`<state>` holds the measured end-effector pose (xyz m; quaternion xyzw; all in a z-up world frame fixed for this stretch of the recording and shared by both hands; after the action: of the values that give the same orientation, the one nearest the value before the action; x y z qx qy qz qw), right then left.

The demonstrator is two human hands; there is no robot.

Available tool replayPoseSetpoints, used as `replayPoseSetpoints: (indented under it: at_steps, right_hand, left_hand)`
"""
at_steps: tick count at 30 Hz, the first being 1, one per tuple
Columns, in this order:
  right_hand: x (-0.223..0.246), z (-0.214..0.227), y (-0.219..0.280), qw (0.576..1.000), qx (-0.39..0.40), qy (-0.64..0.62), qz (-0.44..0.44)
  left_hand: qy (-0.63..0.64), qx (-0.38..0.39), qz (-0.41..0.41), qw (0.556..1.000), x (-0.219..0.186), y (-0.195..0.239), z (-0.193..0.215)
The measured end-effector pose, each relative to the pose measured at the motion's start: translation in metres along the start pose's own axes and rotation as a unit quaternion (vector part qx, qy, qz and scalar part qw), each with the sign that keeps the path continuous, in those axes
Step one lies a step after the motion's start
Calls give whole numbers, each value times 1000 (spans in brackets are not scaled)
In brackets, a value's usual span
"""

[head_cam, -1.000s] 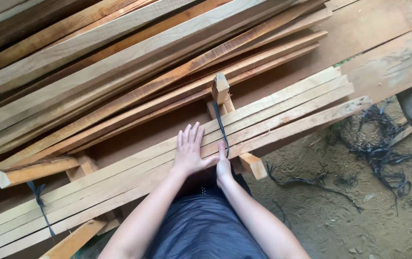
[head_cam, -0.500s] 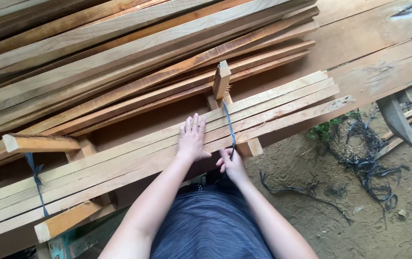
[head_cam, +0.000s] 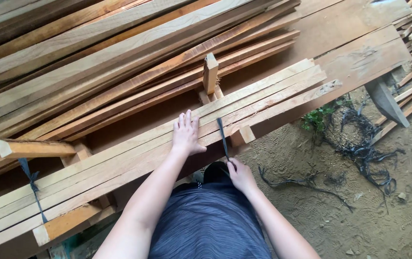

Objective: The person ties a bundle of wooden planks together using a black strap. They wrap the strap around the planks, tie a knot, and then lift the secured bundle to place it on a nearby stack.

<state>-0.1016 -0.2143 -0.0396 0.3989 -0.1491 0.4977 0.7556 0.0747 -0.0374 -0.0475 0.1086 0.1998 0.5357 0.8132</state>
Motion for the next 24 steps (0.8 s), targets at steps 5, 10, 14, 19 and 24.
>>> replayPoseSetpoints:
  at_steps: [5,10,14,19,24]
  right_hand:
    - [-68,-14,28,959,133,216,-124]
    - [-67,-11,42,951,160,227,-138]
    - [-62,-15,34,950,166,236,-121]
    - [-50,-25,23,932,213,275,-105]
    - [-30,-22,12,928,244,272,-76]
  left_hand:
    - [-4,9,10,1000,1,1,1]
    - [1,16,12,1000,1,1,-2]
    - [10,16,11,1000,1,1,-1]
    - [17,28,17,999,2,3,0]
    - [27,22,12,999,6,4,0]
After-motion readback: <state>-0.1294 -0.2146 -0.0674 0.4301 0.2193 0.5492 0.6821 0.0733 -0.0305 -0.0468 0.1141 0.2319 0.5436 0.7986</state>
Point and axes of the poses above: each hand's wrist, its own y-axis away from the middle knuckle, its own z-axis out of the back of the hand, x = y × z, the point moved 9 cm from there along -y, towards the middle knuckle, and after that the axes turned 10 degrees about y, right-handed, at the moved point
